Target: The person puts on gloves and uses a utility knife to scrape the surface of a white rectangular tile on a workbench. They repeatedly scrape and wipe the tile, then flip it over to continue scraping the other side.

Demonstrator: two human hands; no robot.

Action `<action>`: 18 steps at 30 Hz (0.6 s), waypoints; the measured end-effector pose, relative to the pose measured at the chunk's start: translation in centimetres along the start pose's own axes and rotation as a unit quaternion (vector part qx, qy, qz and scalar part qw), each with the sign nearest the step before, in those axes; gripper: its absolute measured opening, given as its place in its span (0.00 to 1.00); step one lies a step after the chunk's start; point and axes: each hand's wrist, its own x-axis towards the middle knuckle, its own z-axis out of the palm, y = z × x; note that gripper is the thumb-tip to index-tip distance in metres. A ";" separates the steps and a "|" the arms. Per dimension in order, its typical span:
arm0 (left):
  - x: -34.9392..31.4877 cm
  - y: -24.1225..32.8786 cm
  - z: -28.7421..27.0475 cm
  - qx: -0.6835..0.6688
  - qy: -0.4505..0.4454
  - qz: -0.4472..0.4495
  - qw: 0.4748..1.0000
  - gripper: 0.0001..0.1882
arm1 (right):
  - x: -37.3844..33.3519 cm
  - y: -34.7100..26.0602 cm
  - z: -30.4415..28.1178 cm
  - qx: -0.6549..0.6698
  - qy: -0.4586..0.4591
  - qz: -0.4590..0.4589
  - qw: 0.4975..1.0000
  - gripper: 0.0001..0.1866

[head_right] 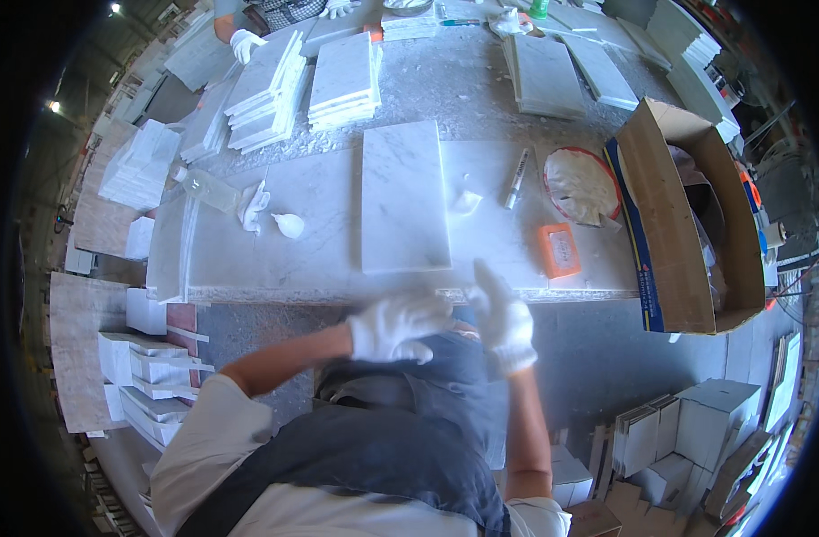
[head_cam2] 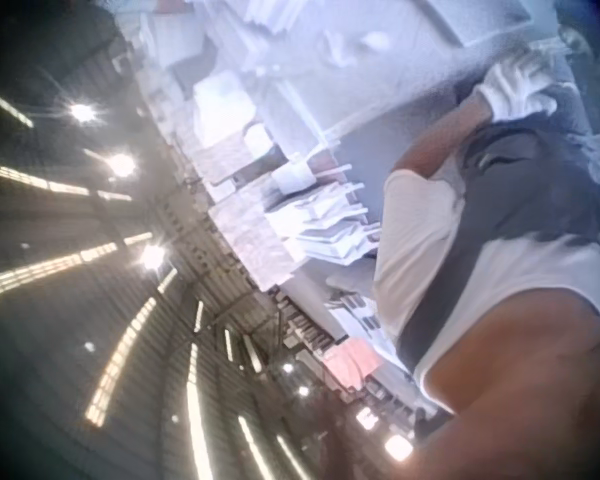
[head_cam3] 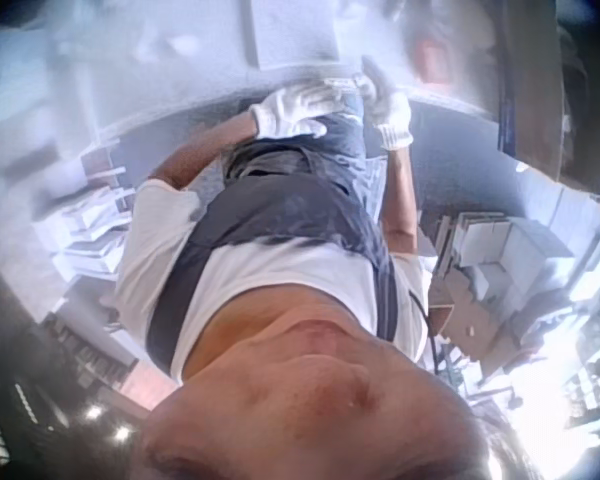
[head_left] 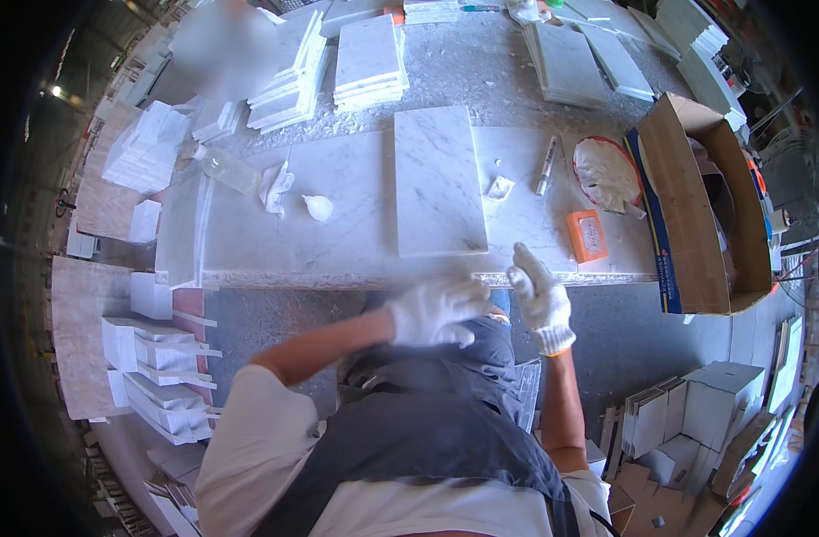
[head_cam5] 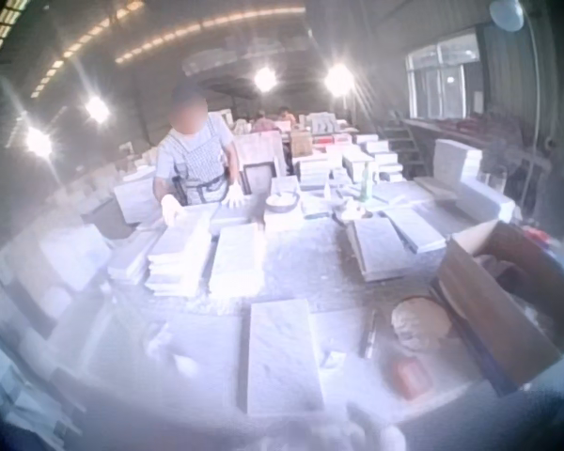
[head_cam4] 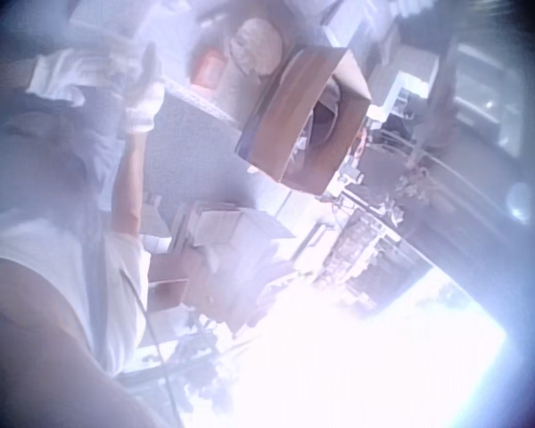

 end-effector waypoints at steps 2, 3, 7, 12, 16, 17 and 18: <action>-2.0 0.8 0.8 -0.028 0.156 -0.015 0.987 0.30 | 0.3 -0.6 1.5 -0.027 -0.001 0.037 0.999 0.33; -3.1 1.1 1.2 -0.042 0.212 -0.029 0.976 0.26 | 0.6 -0.8 2.0 -0.040 -0.001 0.057 0.998 0.35; -6.0 0.1 2.2 -0.184 0.394 -0.316 0.843 0.19 | 2.1 -1.3 3.7 -0.225 0.019 -0.068 0.972 0.33; -5.6 -1.9 2.5 -0.327 0.384 -0.397 0.766 0.22 | 5.2 -3.1 9.1 -0.384 -0.035 -0.129 0.914 0.40; -4.3 -2.8 2.2 -0.373 0.406 -0.382 0.742 0.24 | 7.9 -4.5 10.8 -0.393 -0.160 -0.201 0.883 0.43; -4.2 -2.8 2.2 -0.372 0.408 -0.382 0.741 0.24 | 8.7 -4.7 10.5 -0.355 -0.163 -0.230 0.891 0.44; -4.3 -2.9 2.3 -0.370 0.406 -0.392 0.738 0.24 | 9.6 -4.7 10.2 -0.365 -0.162 -0.206 0.894 0.45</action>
